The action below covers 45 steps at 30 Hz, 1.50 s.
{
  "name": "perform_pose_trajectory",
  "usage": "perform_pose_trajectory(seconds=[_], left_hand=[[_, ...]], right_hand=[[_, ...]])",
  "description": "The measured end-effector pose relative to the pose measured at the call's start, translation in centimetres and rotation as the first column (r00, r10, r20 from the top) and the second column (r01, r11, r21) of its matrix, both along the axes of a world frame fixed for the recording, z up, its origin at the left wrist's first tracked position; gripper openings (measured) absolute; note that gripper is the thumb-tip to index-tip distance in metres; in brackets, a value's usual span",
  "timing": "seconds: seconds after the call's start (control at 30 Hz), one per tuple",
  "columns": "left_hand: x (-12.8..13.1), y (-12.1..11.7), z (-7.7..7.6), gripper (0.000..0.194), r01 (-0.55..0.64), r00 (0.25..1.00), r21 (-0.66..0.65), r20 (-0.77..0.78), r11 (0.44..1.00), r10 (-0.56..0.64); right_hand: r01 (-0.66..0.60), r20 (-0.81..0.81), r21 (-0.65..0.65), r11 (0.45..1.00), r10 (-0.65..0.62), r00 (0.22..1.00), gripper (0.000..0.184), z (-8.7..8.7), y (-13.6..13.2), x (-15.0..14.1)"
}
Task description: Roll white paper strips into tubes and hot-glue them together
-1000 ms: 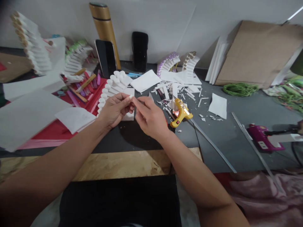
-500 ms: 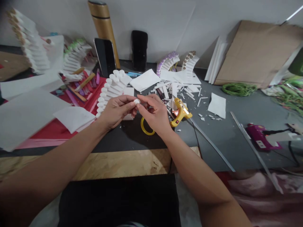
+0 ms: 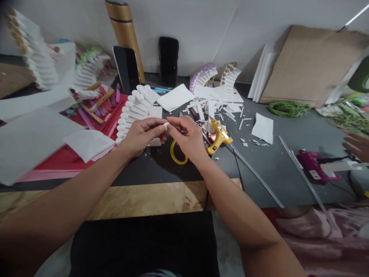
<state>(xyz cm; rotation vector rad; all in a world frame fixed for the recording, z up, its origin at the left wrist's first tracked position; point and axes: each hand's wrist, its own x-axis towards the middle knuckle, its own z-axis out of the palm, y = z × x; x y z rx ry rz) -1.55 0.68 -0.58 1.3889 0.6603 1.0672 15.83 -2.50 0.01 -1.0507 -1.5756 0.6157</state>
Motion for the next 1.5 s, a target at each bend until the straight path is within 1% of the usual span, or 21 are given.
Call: perform_pose_trajectory(seconds=[0.1,0.2,0.3,0.4,0.5,0.6,0.73,0.97,1.03,1.17,1.37,1.5], left_hand=[[0.09,-0.12,0.15,0.031,-0.017,1.000,-0.038,-0.004,0.999,0.017],[0.21,-0.21,0.40,0.031,0.017,0.998,-0.126,0.061,0.992,-0.009],[0.18,-0.20,0.53,0.035,0.061,0.989,-0.263,0.143,0.963,-0.024],[-0.01,-0.06,0.42,0.036,0.081,0.983,-0.346,0.184,0.935,-0.017],[-0.17,0.17,0.18,0.035,0.101,0.976,-0.367,0.219,0.925,-0.020],[-0.23,0.35,0.02,0.032,0.130,0.964,-0.363,0.264,0.923,-0.032],[-0.27,0.39,-0.05,0.030,0.145,0.958,-0.366,0.286,0.919,-0.038],[-0.15,0.39,0.17,0.022,0.097,0.969,-0.403,0.247,0.910,0.006],[-0.11,0.39,0.21,0.019,0.084,0.972,-0.420,0.233,0.904,0.019],[-0.11,0.39,0.18,0.016,0.093,0.970,-0.428,0.244,0.899,0.016],[-0.19,0.40,0.17,0.013,0.074,0.977,-0.437,0.211,0.896,0.022],[-0.18,0.35,0.15,0.016,0.073,0.980,-0.450,0.199,0.890,0.021]], right_hand=[[-0.004,0.021,0.007,1.000,0.003,1.000,0.020,-0.13,0.03,0.03],[-0.001,0.014,-0.008,1.000,0.001,1.000,0.020,-0.07,-0.01,0.12],[0.034,-0.046,-0.043,0.998,-0.036,0.998,0.018,0.13,-0.10,0.19],[0.001,-0.141,-0.098,0.995,-0.015,0.990,0.018,0.26,-0.20,0.10],[-0.030,-0.155,-0.102,0.994,0.014,0.988,0.019,0.27,-0.31,-0.08],[-0.005,-0.092,-0.084,0.996,-0.003,0.996,0.019,0.23,-0.38,-0.16],[0.021,-0.082,-0.061,0.998,-0.026,0.996,0.018,0.17,-0.39,-0.15],[-0.014,-0.060,-0.047,0.999,0.011,0.998,0.019,0.05,-0.47,-0.31],[-0.010,-0.019,-0.020,1.000,0.009,1.000,0.020,0.11,-0.50,-0.34],[-0.003,0.086,0.095,0.995,-0.005,0.996,0.022,0.31,-0.56,-0.33],[-0.022,0.225,0.224,0.974,-0.030,0.974,0.027,0.22,-0.56,-0.14],[-0.034,0.292,0.293,0.956,-0.055,0.955,0.031,-0.05,-0.43,0.05]])
